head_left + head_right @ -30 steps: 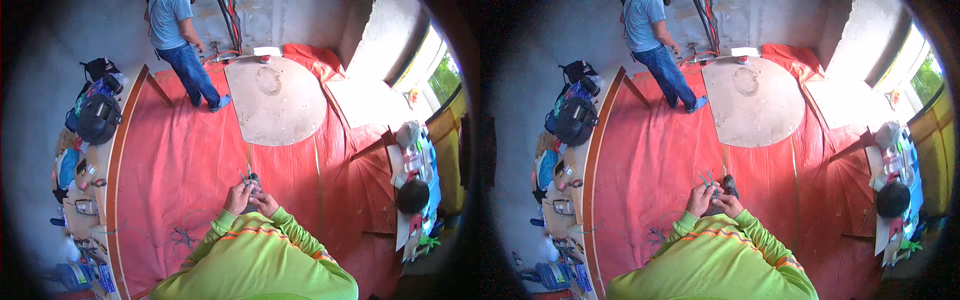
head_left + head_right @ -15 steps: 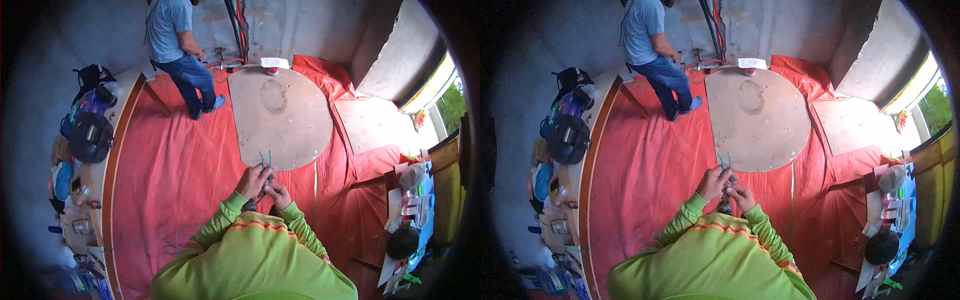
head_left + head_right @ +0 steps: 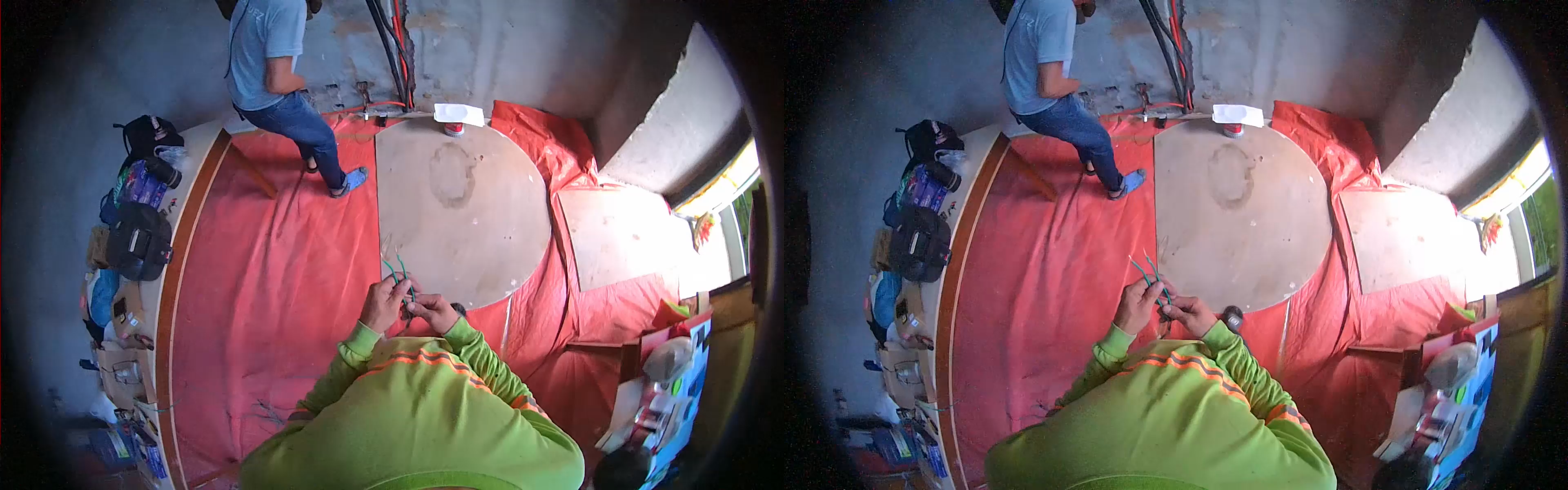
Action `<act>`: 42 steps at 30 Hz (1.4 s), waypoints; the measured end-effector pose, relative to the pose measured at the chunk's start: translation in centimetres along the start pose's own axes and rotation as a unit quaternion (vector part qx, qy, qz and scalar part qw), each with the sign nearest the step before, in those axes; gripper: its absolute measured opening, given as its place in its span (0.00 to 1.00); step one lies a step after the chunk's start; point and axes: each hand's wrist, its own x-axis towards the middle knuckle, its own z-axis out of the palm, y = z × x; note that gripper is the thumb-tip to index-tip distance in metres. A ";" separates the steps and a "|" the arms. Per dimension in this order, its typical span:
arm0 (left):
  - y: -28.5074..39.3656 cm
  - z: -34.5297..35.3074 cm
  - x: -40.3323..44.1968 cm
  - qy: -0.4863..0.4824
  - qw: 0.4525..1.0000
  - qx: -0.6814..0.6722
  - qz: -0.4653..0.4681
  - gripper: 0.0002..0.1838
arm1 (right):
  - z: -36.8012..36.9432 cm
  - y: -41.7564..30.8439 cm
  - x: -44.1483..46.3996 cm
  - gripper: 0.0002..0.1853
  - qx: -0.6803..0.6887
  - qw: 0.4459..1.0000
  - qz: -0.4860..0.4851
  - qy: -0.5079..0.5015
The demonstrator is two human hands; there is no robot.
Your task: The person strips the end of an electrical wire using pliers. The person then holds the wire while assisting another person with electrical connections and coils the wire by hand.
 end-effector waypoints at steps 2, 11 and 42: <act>1.6 2.3 3.4 0.015 1.000 -0.015 -0.011 0.12 | -3.6 -1.4 1.4 0.14 -0.013 1.000 0.006 0.001; 2.7 8.7 12.7 0.021 0.997 0.070 0.022 0.10 | -14.9 -4.9 4.2 0.12 0.015 0.999 -0.011 -0.037; -3.0 -8.6 38.3 0.084 0.991 -0.102 -0.022 0.11 | -21.0 -9.4 37.0 0.16 0.134 0.989 0.044 0.034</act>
